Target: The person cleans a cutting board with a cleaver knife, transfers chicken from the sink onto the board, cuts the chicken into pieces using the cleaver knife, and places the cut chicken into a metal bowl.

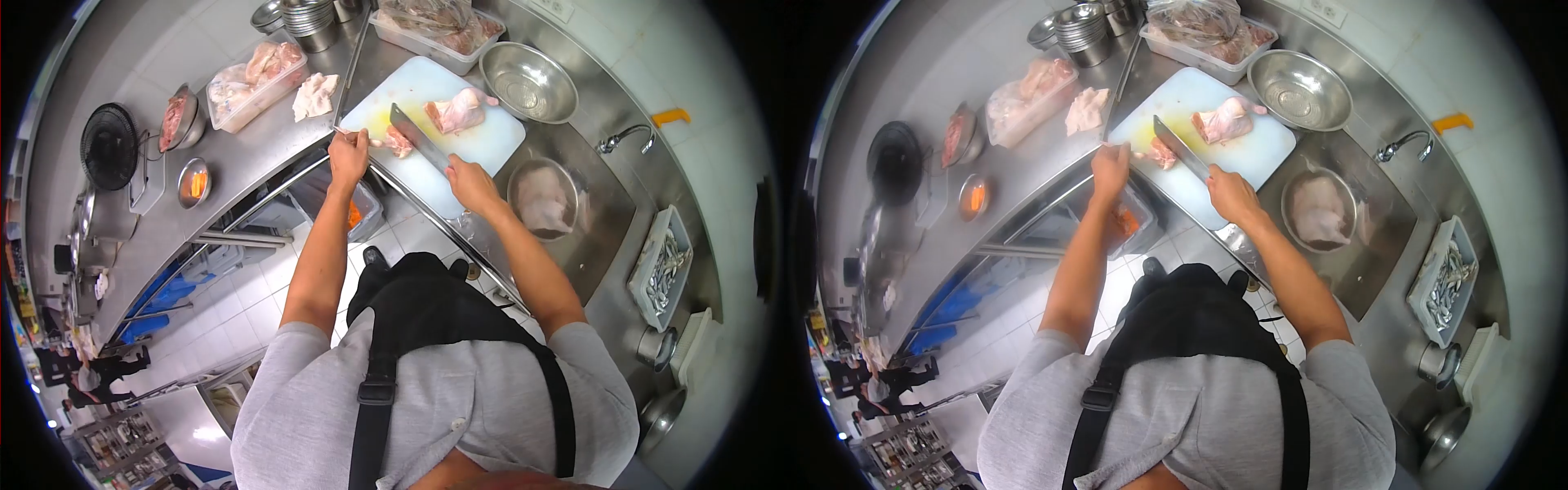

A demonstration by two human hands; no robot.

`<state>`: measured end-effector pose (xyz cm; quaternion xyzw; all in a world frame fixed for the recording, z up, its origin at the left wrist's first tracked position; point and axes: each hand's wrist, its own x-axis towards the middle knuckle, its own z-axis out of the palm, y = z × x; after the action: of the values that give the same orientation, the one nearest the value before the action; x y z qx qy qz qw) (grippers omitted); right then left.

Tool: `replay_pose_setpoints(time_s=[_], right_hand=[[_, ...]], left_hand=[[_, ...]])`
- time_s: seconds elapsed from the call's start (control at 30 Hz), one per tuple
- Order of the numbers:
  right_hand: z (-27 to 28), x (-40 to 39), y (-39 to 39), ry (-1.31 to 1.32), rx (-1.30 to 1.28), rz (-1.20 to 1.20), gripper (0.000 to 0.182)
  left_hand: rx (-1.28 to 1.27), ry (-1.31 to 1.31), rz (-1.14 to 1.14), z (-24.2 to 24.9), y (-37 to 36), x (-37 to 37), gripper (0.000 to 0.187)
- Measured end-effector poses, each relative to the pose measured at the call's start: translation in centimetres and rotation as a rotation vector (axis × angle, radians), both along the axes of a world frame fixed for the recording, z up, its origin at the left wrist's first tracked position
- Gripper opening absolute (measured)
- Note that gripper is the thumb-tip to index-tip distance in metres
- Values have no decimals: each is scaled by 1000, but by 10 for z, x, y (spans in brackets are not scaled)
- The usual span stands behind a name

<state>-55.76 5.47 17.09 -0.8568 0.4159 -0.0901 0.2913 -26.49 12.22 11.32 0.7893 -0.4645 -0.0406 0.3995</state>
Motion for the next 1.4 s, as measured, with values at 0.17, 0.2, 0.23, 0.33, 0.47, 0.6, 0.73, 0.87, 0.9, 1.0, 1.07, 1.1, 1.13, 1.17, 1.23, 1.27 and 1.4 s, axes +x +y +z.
replay_pose_setpoints(time_s=[0.17, 0.2, 0.23, 0.33, 0.47, 0.6, 0.73, 0.87, 0.9, 1.0, 1.07, 1.1, 1.13, 1.17, 1.23, 1.27, 1.4], right_hand=[[13, -7, 13, 29, 9, 1, 27], [16, -4, 16, 19, 1, -11, 27], [18, 0, 17, 8, -6, -24, 27], [-2, 17, 13, -73, -38, -44, 26], [-12, 37, 15, -159, -45, -37, 25], [-10, 55, 11, -180, -71, -6, 24], [47, 88, 14, -417, -236, -19, 24], [39, 114, -2, -395, -205, -3, 27], [-8, 118, -10, -184, -156, 25, 28], [-37, 115, -23, -72, -62, 19, 28], [-44, 103, -21, -44, -23, 24, 29], [-43, 97, -27, 46, 21, 19, 34], [-43, 90, -33, 50, 15, -24, 33], [-45, 83, -38, 54, 10, -64, 33], [-45, 69, -47, 52, -20, -142, 33], [-44, 65, -50, 55, -21, -137, 33], [-16, 60, -55, -34, -104, -137, 32]], left_hand=[[-235, 103, 178, 11, -9, 0, 20], [-316, 179, 192, 18, -13, -1, 20], [-396, 255, 204, 24, -17, -2, 20], [-303, 280, 345, 25, -25, 6, 20], [-85, 206, 433, -9, -34, 32, 20], [-172, 290, 444, -14, -25, 28, 22], [-223, 341, 428, -12, -20, 27, 22], [-206, 311, 443, -11, -19, 28, 23], [-188, 300, 445, -13, -19, 28, 24], [-123, 181, 447, -4, -24, 31, 25], [-218, 276, 419, -14, -11, 23, 23], [-234, 374, 413, -15, -12, 22, 21], [-251, 446, 401, -12, -15, 20, 21], [-268, 518, 391, -8, -17, 15, 21], [-342, 651, 369, -5, -22, 2, 19], [-292, 608, 374, -5, -24, -7, 19], [-232, 589, 375, -11, -27, -29, 18]])
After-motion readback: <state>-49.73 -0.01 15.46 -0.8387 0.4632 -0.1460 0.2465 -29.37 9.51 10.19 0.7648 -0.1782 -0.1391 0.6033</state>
